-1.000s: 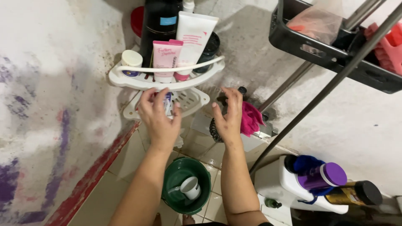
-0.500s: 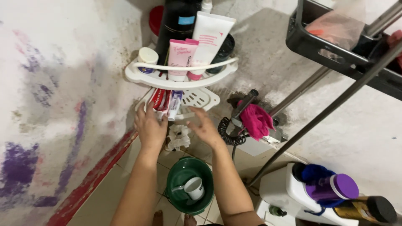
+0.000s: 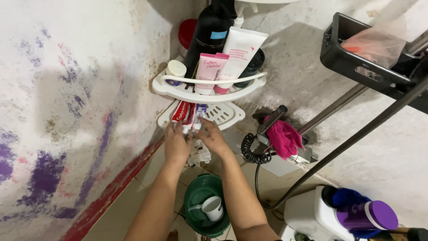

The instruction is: Organizing toiletries and bathroom products by moving them from a sink area and a bucket onto a corner shelf unit.

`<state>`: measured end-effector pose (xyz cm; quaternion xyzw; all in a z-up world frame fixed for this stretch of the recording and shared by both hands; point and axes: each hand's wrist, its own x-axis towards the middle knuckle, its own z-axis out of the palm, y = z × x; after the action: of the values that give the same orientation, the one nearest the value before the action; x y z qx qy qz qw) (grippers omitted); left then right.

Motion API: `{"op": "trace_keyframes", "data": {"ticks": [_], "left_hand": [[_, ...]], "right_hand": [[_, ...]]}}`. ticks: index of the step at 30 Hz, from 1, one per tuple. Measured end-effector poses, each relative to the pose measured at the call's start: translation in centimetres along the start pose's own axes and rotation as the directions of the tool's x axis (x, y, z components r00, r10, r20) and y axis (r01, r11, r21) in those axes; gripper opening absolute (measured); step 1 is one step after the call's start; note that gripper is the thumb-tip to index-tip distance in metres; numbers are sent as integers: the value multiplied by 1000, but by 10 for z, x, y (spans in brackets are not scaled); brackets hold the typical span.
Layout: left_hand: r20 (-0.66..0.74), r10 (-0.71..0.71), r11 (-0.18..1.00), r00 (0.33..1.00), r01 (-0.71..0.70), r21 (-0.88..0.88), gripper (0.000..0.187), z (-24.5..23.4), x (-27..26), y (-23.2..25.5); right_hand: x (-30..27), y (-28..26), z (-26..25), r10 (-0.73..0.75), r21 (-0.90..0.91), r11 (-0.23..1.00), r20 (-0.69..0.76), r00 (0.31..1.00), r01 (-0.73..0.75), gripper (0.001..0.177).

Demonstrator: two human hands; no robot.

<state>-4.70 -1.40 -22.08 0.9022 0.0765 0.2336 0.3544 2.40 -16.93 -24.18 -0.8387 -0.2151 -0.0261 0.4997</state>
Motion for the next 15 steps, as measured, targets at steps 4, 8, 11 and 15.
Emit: {"op": "trace_keyframes", "data": {"ticks": [4, 8, 11, 15], "left_hand": [[16, 12, 999, 1000, -11, -46, 67, -1, -6, 7], [-13, 31, 997, 999, -32, -70, 65, -3, -7, 9], [-41, 30, 999, 999, -32, -33, 64, -10, -8, 16], [-147, 71, 997, 987, -74, -17, 63, -11, -11, 27]], "right_hand": [[2, 18, -2, -18, 38, 999, -22, 1000, 19, 62], [-4, 1, -8, 25, -4, 1000, -17, 1000, -25, 66], [-11, -7, -10, -19, -11, 1000, -49, 999, 18, 69], [-23, 4, -15, -149, -38, 989, -204, 967, 144, 65]]}}
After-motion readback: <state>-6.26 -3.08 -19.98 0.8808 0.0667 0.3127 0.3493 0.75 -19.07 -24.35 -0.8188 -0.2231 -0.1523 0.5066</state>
